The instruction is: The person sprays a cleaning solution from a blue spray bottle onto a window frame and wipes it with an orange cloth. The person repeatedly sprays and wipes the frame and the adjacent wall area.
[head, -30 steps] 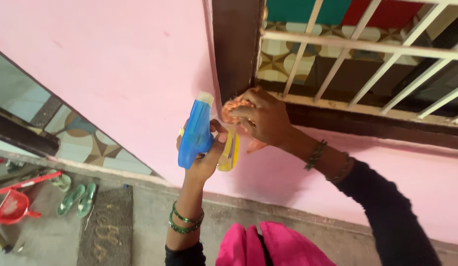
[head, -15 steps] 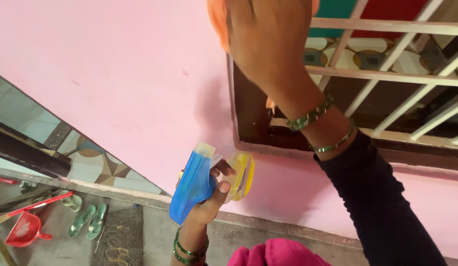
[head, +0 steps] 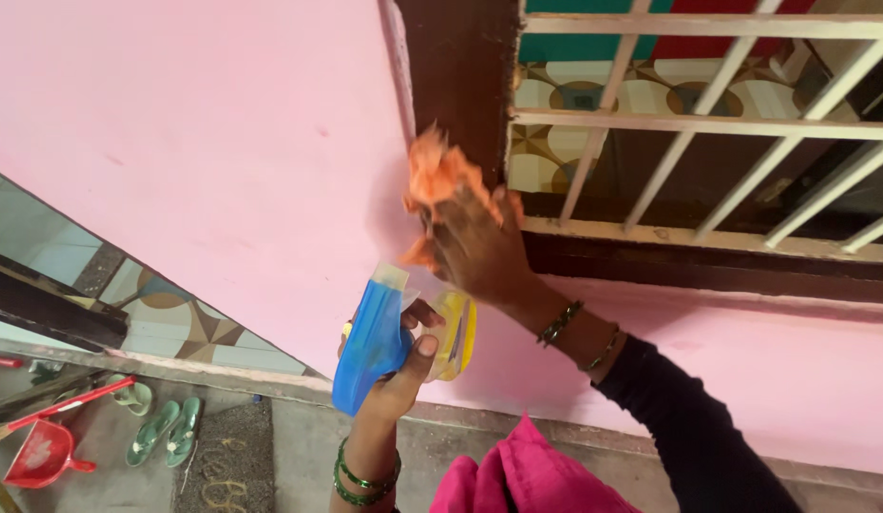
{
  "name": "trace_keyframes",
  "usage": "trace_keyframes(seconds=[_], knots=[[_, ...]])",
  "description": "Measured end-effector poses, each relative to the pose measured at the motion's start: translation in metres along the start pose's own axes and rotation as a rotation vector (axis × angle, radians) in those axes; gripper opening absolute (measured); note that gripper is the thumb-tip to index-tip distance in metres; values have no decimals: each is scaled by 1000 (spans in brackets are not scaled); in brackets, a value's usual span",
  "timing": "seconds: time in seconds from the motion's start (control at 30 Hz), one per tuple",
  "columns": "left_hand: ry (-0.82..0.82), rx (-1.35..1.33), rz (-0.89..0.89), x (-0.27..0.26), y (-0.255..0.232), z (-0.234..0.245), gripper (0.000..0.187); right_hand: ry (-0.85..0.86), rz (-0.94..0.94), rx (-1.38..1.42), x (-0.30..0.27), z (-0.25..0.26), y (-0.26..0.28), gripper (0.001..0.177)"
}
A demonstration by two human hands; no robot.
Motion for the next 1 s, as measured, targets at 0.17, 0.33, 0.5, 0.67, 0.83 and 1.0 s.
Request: trace_keyframes(seconds=[0.17,0.33,0.5,0.67,0.83,1.0], knots=[[7,129,99,-4,8,-22,28,194,80,25,-50,3,12,25],[44,105,0,-18,11,-33,28,166,59,48,-120,19,-6,27],[-1,9,32,-41,25,-20,27,282,-101,-26,-221,52,-60,20],[46,-87,26,-49,32,-11,26,95,-428,-358,-316,145,-141,34],[60,53,157,-42,35,-9,38,-241,-855,-324,-363,182,-173,65],[78,-10,112,-28,33,-18,55,-123,-826,-354,-300,105,-102,72]])
Point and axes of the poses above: each hand's wrist, its own x-axis towards the middle knuckle, its own z-axis out of the back of the hand, y = z × x, the point moved 5 cm from there along x, towards the middle knuckle, and after that the axes turned 5 degrees about z, right-handed, at the moved point
